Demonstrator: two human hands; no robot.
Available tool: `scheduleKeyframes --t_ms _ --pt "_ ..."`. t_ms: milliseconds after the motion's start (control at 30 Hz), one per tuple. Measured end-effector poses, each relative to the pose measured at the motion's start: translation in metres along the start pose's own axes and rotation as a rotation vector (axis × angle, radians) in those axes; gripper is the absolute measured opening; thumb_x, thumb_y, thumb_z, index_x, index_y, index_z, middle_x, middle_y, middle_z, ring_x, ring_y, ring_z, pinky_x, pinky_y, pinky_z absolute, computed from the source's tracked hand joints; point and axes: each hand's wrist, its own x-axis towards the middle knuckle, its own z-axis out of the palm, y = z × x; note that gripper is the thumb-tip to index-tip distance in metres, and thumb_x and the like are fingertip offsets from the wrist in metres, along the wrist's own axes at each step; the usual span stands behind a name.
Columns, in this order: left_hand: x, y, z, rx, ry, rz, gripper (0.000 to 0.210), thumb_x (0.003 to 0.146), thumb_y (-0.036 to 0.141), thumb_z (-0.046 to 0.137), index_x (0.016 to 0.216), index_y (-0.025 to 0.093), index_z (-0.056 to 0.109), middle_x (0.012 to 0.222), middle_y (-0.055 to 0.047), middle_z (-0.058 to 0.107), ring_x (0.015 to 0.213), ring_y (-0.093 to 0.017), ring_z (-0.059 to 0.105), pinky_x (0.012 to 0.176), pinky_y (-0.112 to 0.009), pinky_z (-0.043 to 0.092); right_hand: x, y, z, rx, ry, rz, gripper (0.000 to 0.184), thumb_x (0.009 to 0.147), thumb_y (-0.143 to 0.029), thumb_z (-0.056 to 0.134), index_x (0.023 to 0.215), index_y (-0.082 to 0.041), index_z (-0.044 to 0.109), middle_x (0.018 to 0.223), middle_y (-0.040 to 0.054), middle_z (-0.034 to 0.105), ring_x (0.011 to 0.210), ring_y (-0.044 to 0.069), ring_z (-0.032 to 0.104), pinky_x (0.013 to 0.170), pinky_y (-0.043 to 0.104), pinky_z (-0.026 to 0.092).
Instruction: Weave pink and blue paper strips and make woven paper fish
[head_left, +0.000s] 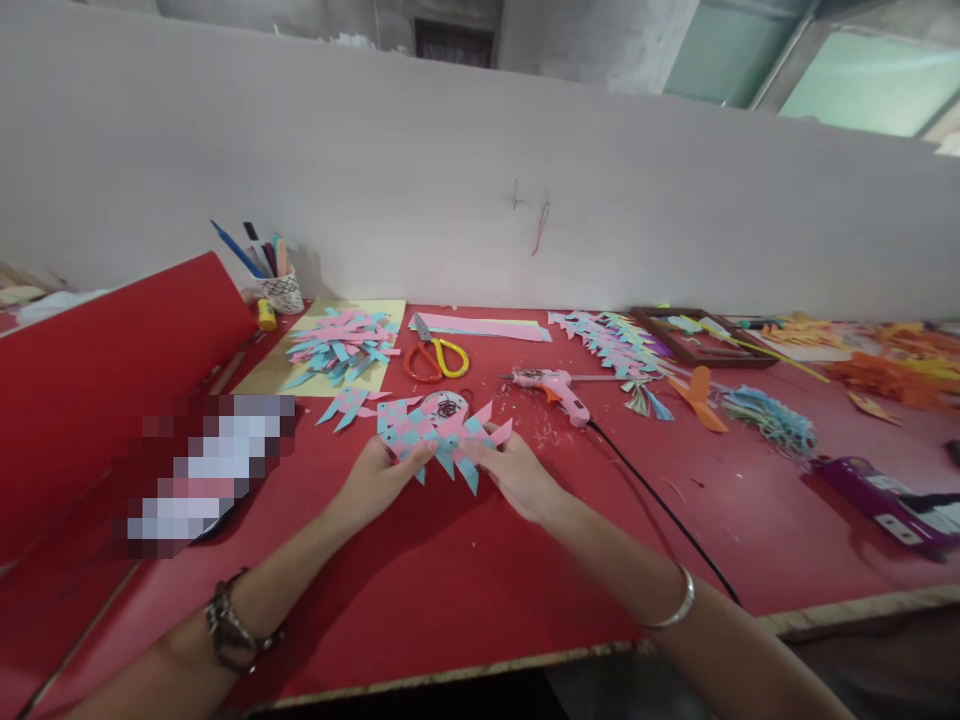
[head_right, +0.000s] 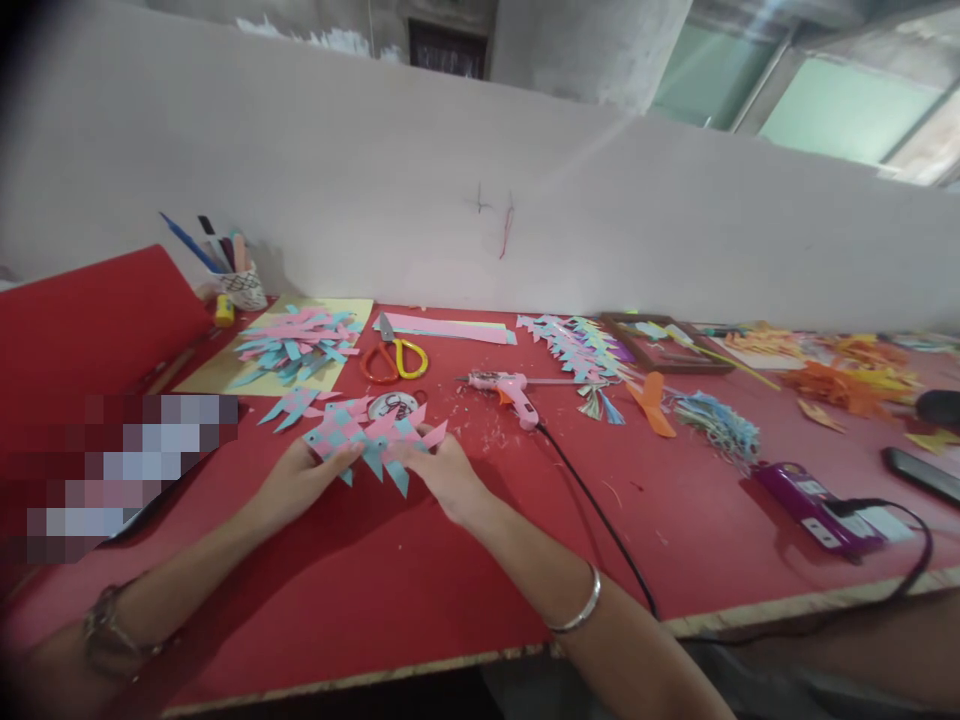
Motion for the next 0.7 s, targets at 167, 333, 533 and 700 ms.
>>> scheduleKeyframes --t_ms 167,333,533,700 --pt "0.004 -0.004 -0.004 -0.011 0.07 0.058 0.028 0.063 0.043 0.052 0.048 0.02 0.047 0.043 0.004 0.047 0.043 -0.009 0.043 0.046 -0.022 0.036 0.003 -0.006 -0.009 0.0 -0.008 0.026 0.028 0.054 -0.042 0.072 0.067 -0.02 0.06 0.061 -0.0045 0.06 0.061 0.01 0.054 0.067 0.025 0.041" --pt "0.007 -0.008 -0.004 -0.163 0.083 0.046 0.026 0.064 0.037 0.055 0.081 0.02 0.045 0.044 0.008 0.05 0.041 -0.01 0.047 0.043 -0.022 0.038 0.005 -0.015 -0.017 -0.209 -0.011 0.029 0.021 0.056 -0.034 0.071 0.067 -0.018 0.063 0.066 -0.0036 0.062 0.062 0.008 0.055 0.067 0.023 0.04" --pt "0.006 -0.01 -0.006 -0.26 0.005 0.039 0.029 0.066 0.041 0.055 0.082 0.019 0.044 0.046 0.009 0.05 0.037 -0.008 0.045 0.038 -0.021 0.038 0.0 -0.02 -0.012 -0.232 -0.143 0.109 0.022 0.059 -0.033 0.07 0.076 -0.02 0.067 0.074 -0.0013 0.068 0.066 0.011 0.061 0.067 0.025 0.045" --pt "0.007 -0.01 -0.008 -0.256 0.059 0.04 0.029 0.069 0.047 0.05 0.076 0.019 0.045 0.051 0.006 0.052 0.044 -0.01 0.049 0.047 -0.024 0.042 0.0 -0.018 -0.013 -0.281 -0.106 0.083 0.017 0.059 -0.033 0.069 0.068 -0.019 0.067 0.063 -0.002 0.066 0.054 0.01 0.058 0.057 0.024 0.045"
